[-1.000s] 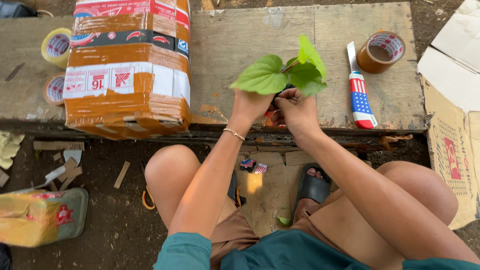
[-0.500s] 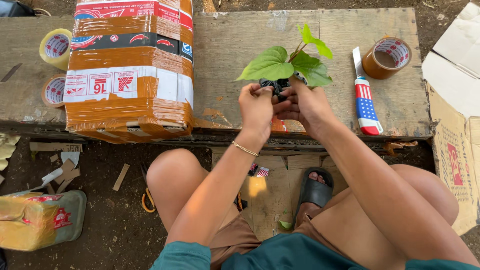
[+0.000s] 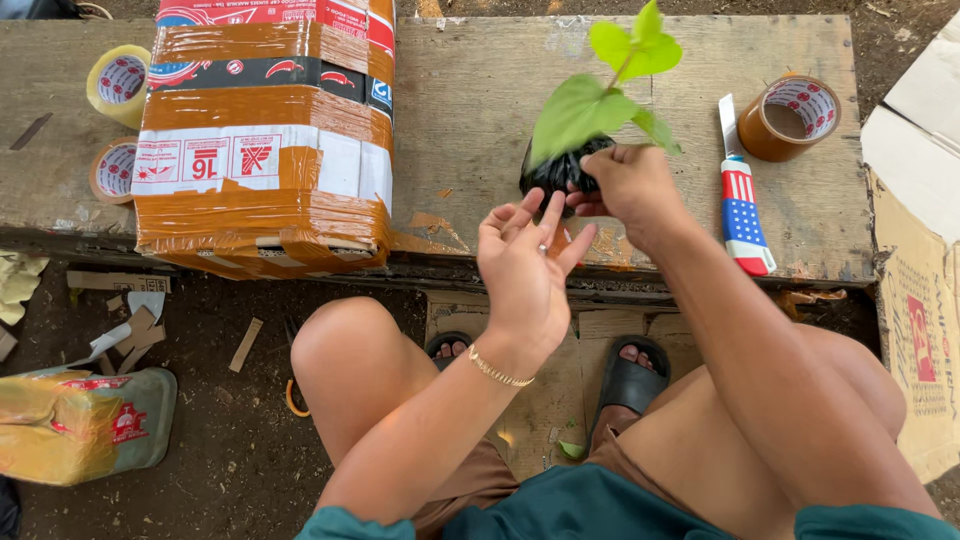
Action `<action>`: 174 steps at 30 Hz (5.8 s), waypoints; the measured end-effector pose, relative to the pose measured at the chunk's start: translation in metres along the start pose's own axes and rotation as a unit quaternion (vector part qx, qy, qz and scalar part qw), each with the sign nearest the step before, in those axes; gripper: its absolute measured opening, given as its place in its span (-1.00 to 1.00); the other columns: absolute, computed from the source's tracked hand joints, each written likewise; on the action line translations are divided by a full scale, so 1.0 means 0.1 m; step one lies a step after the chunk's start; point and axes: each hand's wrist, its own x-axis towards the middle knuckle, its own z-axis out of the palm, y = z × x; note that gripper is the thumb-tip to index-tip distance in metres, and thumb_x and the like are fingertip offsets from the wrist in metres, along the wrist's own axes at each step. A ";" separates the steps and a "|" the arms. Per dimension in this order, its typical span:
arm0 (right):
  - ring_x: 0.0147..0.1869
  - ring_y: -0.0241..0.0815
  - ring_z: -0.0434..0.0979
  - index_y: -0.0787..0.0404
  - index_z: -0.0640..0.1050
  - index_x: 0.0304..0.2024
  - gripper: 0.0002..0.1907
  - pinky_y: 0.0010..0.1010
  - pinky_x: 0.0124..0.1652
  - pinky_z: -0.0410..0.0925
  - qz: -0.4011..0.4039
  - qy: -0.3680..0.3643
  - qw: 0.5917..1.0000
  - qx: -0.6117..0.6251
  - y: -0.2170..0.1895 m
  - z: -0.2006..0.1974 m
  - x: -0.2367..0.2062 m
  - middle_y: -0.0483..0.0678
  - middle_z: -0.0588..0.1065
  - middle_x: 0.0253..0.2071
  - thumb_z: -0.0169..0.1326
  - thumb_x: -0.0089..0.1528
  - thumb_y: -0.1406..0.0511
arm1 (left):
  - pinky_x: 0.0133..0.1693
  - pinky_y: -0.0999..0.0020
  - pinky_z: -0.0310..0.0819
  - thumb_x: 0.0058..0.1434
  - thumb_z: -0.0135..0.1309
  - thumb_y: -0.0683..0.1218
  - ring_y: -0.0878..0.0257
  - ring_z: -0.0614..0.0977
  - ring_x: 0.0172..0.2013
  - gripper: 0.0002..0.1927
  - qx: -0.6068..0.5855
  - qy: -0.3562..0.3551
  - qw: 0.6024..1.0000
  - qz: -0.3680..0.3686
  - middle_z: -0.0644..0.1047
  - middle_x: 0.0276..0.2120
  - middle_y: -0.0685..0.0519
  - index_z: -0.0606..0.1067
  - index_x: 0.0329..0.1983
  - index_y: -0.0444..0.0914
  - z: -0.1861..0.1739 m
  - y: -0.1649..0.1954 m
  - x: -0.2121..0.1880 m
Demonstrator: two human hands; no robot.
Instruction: The person sits on the ground and wraps a potted plant with a black plastic bag, then secures it with brown packing tape. They use a utility knife to cut the tape and adjust the bag around the pot.
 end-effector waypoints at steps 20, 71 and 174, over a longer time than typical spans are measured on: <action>-0.45 -0.30 0.48 0.36 0.57 -0.01 -0.71 -0.42 -0.51 0.37 -0.030 -0.040 0.962 -0.268 -0.17 -0.19 0.13 -0.06 0.54 -0.40 0.03 0.31 0.29 | 0.00 0.07 0.48 0.15 0.18 -0.18 -0.17 0.52 0.05 -0.48 0.636 -0.123 0.630 0.428 0.31 0.18 -0.21 0.40 0.19 -0.39 -0.20 -0.09 0.57; -0.34 -0.33 0.39 0.12 0.45 -0.18 -0.94 -0.15 -0.10 0.52 -0.038 -0.132 0.975 0.173 0.01 -0.17 0.02 -0.21 0.40 -0.40 0.08 0.35 0.33 | -0.01 0.07 0.46 0.33 0.01 -0.23 -0.09 0.58 -0.03 -0.83 0.637 -0.140 0.617 0.440 0.60 -0.11 -0.13 0.56 -0.09 -0.38 -0.12 -0.08 0.63; -0.14 0.18 0.56 0.35 0.59 -0.05 -0.85 -0.07 -0.14 0.39 -0.464 0.158 0.803 -0.339 0.24 0.27 -0.12 0.18 0.52 -0.17 0.03 0.37 0.47 | -0.48 0.41 0.54 0.26 0.16 -0.25 0.31 0.61 -0.49 -0.73 0.106 -0.064 0.984 0.126 0.60 -0.29 -0.02 0.34 -0.06 -0.31 -0.17 -0.36 1.17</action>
